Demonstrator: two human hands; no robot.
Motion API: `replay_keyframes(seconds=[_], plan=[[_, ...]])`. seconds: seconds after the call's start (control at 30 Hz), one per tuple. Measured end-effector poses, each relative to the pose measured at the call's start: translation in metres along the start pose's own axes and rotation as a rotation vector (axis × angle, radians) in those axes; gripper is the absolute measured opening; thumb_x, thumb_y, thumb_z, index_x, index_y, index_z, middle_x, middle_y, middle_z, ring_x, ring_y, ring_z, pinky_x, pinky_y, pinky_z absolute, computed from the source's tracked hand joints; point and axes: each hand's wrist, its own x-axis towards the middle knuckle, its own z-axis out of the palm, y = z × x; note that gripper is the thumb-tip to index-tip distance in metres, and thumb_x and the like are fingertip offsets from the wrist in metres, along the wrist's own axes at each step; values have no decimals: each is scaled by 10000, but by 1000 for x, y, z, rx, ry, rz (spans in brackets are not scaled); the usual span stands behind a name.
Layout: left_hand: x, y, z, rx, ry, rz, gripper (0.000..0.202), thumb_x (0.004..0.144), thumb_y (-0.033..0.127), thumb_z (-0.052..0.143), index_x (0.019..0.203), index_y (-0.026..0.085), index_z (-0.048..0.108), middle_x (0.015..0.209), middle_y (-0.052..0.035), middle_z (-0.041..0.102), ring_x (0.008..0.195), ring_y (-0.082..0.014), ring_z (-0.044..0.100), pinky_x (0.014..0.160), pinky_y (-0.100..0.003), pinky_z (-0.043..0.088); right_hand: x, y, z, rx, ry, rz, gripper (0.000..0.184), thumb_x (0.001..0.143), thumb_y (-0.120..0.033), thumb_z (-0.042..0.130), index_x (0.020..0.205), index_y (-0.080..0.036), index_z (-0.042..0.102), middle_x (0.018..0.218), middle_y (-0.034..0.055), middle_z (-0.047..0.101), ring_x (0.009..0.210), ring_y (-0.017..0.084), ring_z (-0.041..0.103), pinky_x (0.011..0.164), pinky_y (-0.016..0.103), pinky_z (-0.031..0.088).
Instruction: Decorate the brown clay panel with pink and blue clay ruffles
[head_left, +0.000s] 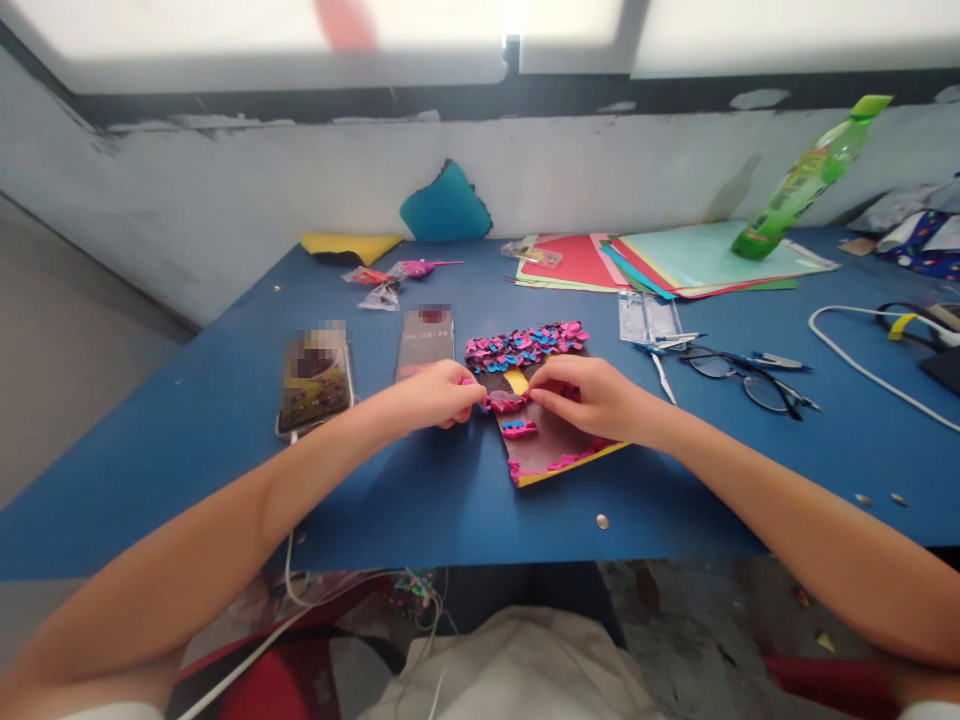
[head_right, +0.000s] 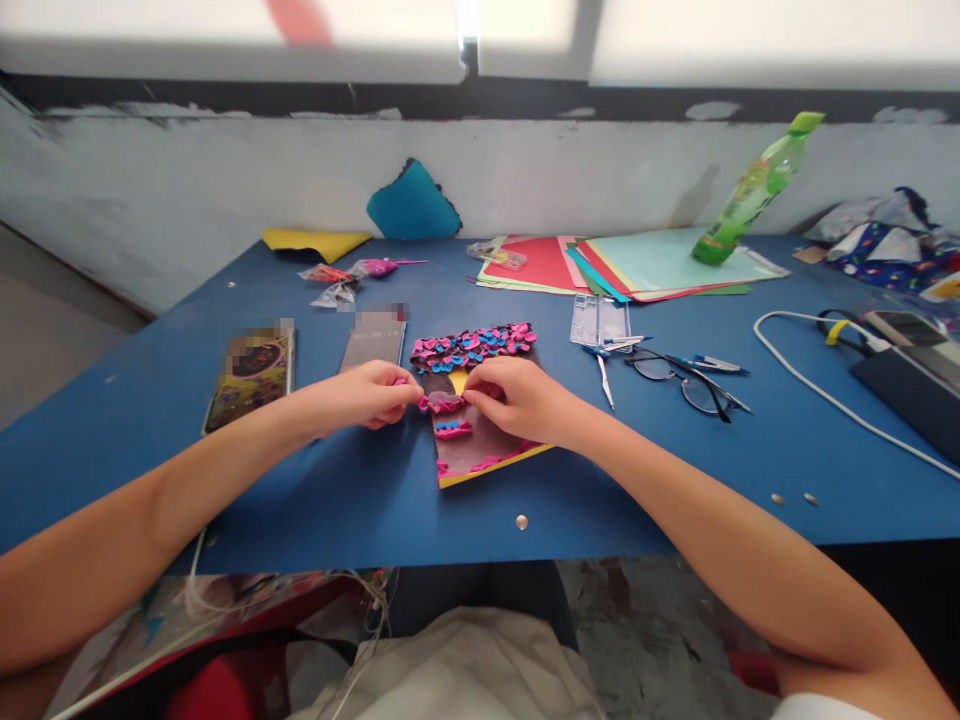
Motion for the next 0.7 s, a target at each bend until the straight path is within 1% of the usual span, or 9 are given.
replay_keyframes(seconds=[0.1, 0.2, 0.27, 0.37, 0.47, 0.53, 0.63, 0.7], plan=[[-1, 3, 1, -59, -12, -43, 304, 755, 171, 514, 514, 188, 328, 378, 71, 336, 339, -42, 267, 378, -179, 172, 0, 1, 2, -25, 18, -11, 131, 863, -194, 507, 815, -164, 625, 728, 33, 646, 664, 129, 560, 626, 238, 414], [-2, 5, 2, -123, -34, -72, 273, 791, 154, 484, 547, 185, 364, 367, 69, 365, 325, -45, 284, 365, -171, 181, -1, 3, 4, -142, 76, -75, 160, 880, -216, 492, 809, -162, 625, 739, 56, 642, 702, 159, 558, 689, 285, 412], [-2, 5, 2, -100, -25, -78, 244, 807, 163, 464, 572, 183, 400, 366, 50, 420, 316, -62, 338, 351, -174, 205, -1, 2, 6, -226, 99, -126, 179, 891, -226, 474, 821, -161, 625, 772, 75, 648, 733, 177, 555, 723, 315, 399], [-3, 4, 0, -15, -34, -90, 223, 806, 204, 462, 585, 177, 450, 363, 23, 472, 305, -89, 391, 330, -183, 237, -1, 0, 6, -293, 85, -179, 198, 889, -201, 444, 784, -167, 608, 767, 81, 645, 727, 183, 543, 704, 316, 379], [-4, 3, -1, 11, -80, -102, 191, 773, 220, 483, 589, 167, 490, 352, 24, 471, 296, -91, 396, 317, -178, 238, -3, -6, 5, -329, 43, -185, 284, 880, -201, 420, 623, -180, 539, 625, 53, 577, 624, 159, 492, 639, 292, 355], [-4, 4, -1, -8, -109, -99, 169, 748, 218, 484, 590, 162, 504, 359, 17, 482, 299, -91, 405, 310, -174, 230, -5, -11, 3, -324, -5, -149, 362, 879, -226, 405, 523, -190, 457, 524, 21, 497, 533, 129, 420, 570, 272, 317], [-5, 4, 0, -63, -158, -71, 152, 725, 219, 468, 594, 156, 512, 383, -1, 505, 319, -96, 423, 311, -175, 246, -8, -19, 0, -297, -112, -80, 407, 864, -243, 410, 464, -186, 370, 451, -6, 416, 458, 101, 327, 498, 265, 239], [-5, 4, 0, -103, -185, -44, 136, 716, 216, 462, 610, 152, 518, 412, -7, 526, 343, -96, 438, 322, -176, 267, -10, -24, 0, -278, -191, -55, 389, 850, -234, 426, 468, -179, 374, 446, -11, 411, 441, 90, 306, 485, 264, 211]])
